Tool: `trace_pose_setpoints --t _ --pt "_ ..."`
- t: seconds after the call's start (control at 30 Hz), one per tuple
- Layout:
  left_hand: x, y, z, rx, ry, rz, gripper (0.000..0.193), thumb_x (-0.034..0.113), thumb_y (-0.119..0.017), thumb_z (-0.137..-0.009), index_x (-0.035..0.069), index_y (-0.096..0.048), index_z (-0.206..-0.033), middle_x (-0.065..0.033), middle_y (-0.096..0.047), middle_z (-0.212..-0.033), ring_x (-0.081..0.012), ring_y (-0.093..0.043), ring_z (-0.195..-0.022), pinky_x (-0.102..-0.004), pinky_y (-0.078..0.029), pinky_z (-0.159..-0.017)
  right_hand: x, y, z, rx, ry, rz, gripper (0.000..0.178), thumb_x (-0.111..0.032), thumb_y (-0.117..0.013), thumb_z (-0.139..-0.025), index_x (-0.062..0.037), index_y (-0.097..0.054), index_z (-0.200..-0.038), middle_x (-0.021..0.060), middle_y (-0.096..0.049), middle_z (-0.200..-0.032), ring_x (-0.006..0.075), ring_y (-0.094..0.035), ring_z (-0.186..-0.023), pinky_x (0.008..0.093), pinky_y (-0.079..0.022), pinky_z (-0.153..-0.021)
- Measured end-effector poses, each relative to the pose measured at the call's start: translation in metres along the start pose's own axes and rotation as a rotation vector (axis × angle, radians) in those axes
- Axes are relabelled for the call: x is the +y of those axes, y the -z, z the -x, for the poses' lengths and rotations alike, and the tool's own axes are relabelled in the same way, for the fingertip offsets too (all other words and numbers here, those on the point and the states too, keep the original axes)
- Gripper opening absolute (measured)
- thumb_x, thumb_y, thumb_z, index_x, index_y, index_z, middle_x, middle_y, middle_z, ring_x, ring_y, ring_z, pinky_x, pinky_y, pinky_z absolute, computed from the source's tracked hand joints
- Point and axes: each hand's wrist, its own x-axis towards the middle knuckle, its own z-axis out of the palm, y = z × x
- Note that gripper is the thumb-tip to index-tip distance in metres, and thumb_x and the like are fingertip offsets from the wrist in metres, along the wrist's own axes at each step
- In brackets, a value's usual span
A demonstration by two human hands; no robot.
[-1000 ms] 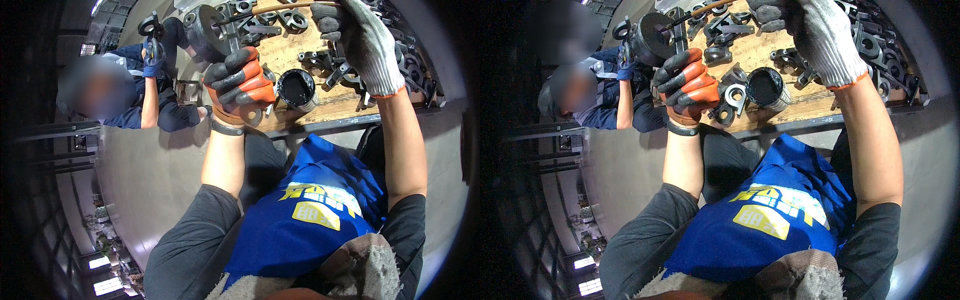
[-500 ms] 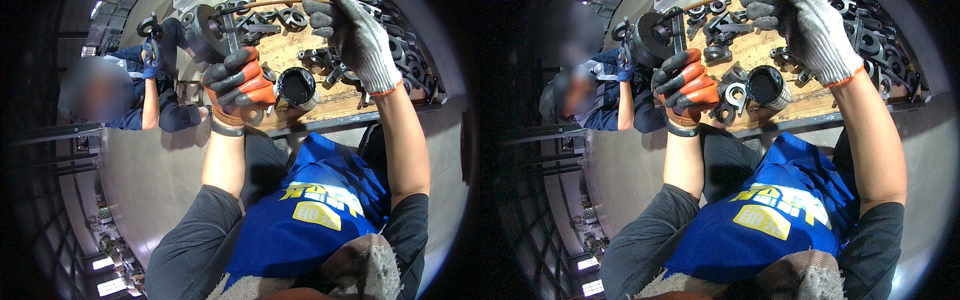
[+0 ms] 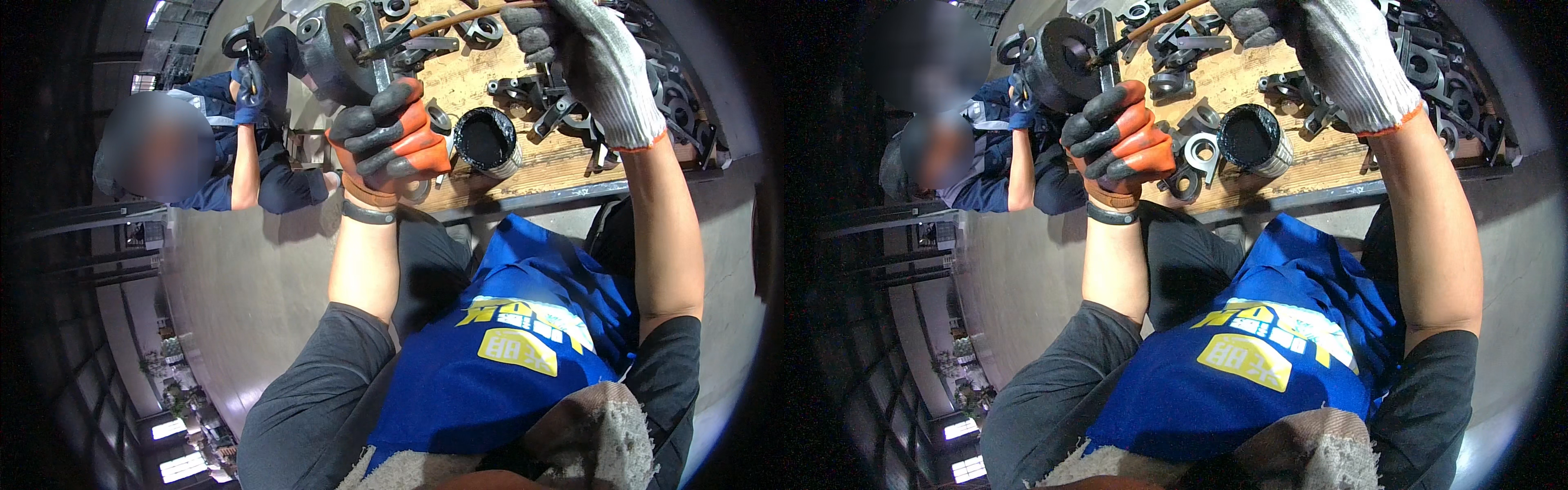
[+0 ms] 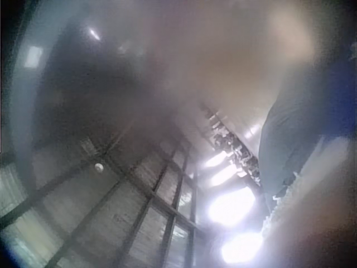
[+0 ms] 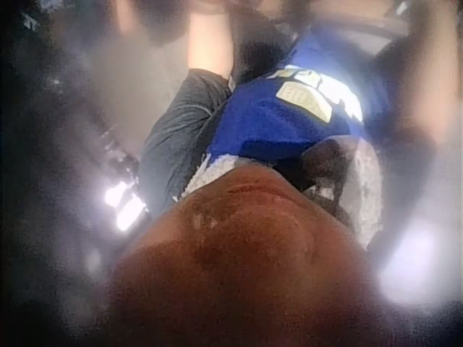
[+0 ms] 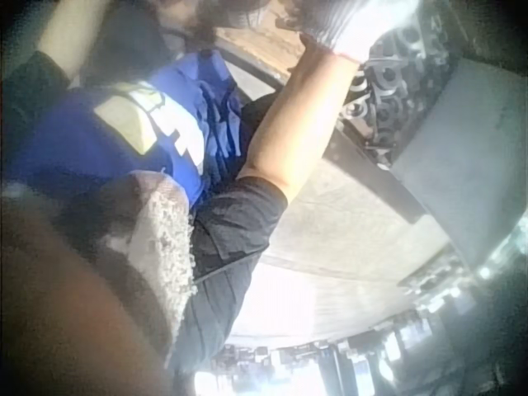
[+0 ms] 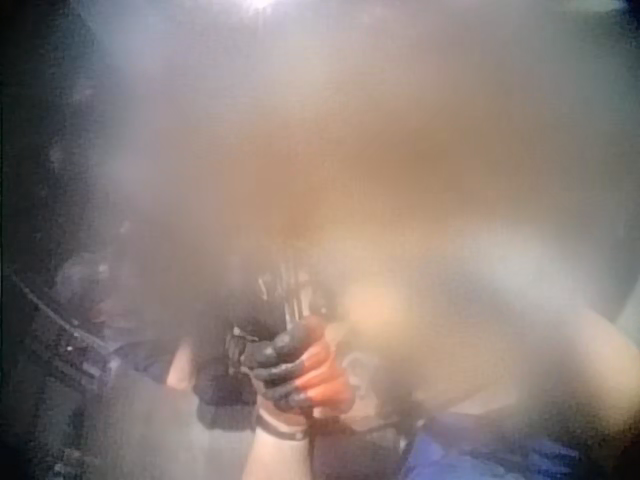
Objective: The person repeatedly picks up metal parts from a table, dips a brush into a container of black paint, and applies paint to the parts. The painted parts are placed back on the table. Another person is visible in the background performing a similar task.
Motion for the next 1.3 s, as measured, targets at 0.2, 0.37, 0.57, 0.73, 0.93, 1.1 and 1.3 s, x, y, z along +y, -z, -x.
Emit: trace_pose_setpoints --t 0.2,0.37,0.57,0.73,0.93,1.1,1.3 --pt "-0.001 0.000 0.002 0.033 -0.007 -0.033 0.016 0.012 -0.065 -0.083 0.009 -0.053 -0.094 0.0054 -0.057 -0.060 -0.0038 -0.052 -0.043 -0.0191 -0.045 -0.048 0.000 0.002 0.000 0.018 0.012 -0.015 0.034 -0.024 -0.047 -0.103 0.0029 -0.056 -0.120 -0.0015 -0.049 -0.069 0.0058 -0.040 -0.053 0.0172 -0.036 -0.045" --pt "-0.001 -0.001 0.000 0.031 0.008 -0.043 0.017 0.012 -0.065 -0.083 0.010 -0.053 -0.094 0.0063 -0.056 -0.059 -0.0032 -0.051 -0.043 -0.0189 -0.045 -0.048 -0.001 0.005 0.000 0.033 0.016 -0.023 0.034 -0.024 -0.047 -0.103 0.0036 -0.056 -0.120 -0.0017 -0.048 -0.068 0.0055 -0.039 -0.052 0.0168 -0.035 -0.045" --pt "-0.001 0.000 0.000 0.036 0.014 -0.069 0.017 0.013 -0.065 -0.083 0.010 -0.052 -0.094 0.0086 -0.052 -0.055 -0.0025 -0.049 -0.043 -0.0188 -0.043 -0.048 -0.003 0.007 -0.002 0.054 0.026 -0.037 0.034 -0.023 -0.048 -0.103 0.0044 -0.056 -0.121 -0.0020 -0.046 -0.067 0.0051 -0.037 -0.051 0.0162 -0.034 -0.044" --pt "0.006 0.003 0.007 0.107 -0.088 -0.289 0.014 0.013 -0.059 -0.085 0.007 -0.054 -0.097 0.0016 -0.054 -0.063 -0.0065 -0.048 -0.048 -0.0237 -0.040 -0.053 -0.016 0.024 -0.011 0.176 0.090 -0.103 0.034 -0.022 -0.048 -0.103 0.0051 -0.055 -0.121 -0.0023 -0.045 -0.065 0.0047 -0.036 -0.050 0.0158 -0.033 -0.043" --pt "0.005 -0.012 0.007 0.893 -0.423 -0.781 0.023 0.011 -0.064 -0.079 -0.004 -0.064 -0.097 -0.0045 -0.051 -0.060 -0.0143 -0.050 -0.051 -0.0258 -0.044 -0.051 -0.042 0.010 0.004 0.349 0.128 -0.142 0.034 -0.025 -0.047 -0.103 0.0046 -0.056 -0.117 -0.0021 -0.043 -0.062 0.0053 -0.033 -0.045 0.0155 -0.033 -0.041" --pt "0.017 0.016 0.007 0.926 -0.790 -1.270 0.026 0.004 -0.063 -0.073 0.000 -0.064 -0.099 -0.0044 -0.067 -0.080 -0.0125 -0.059 -0.066 -0.0257 -0.047 -0.059 -0.032 -0.021 0.026 0.133 0.197 0.127 0.042 -0.031 -0.048 -0.102 0.0073 -0.059 -0.113 0.0139 -0.066 -0.086 0.0151 -0.062 -0.067 0.0196 -0.047 -0.058" --pt "0.014 0.023 0.003 1.174 -0.960 -1.623 0.031 0.007 -0.063 -0.069 0.001 -0.062 -0.099 -0.0093 -0.069 -0.084 -0.0161 -0.064 -0.074 -0.0285 -0.051 -0.071 -0.008 -0.052 0.049 0.107 0.364 0.581 0.031 -0.017 -0.049 -0.098 0.0065 -0.064 -0.112 0.0186 -0.067 -0.107 0.0224 -0.067 -0.095 0.0340 -0.054 -0.086"
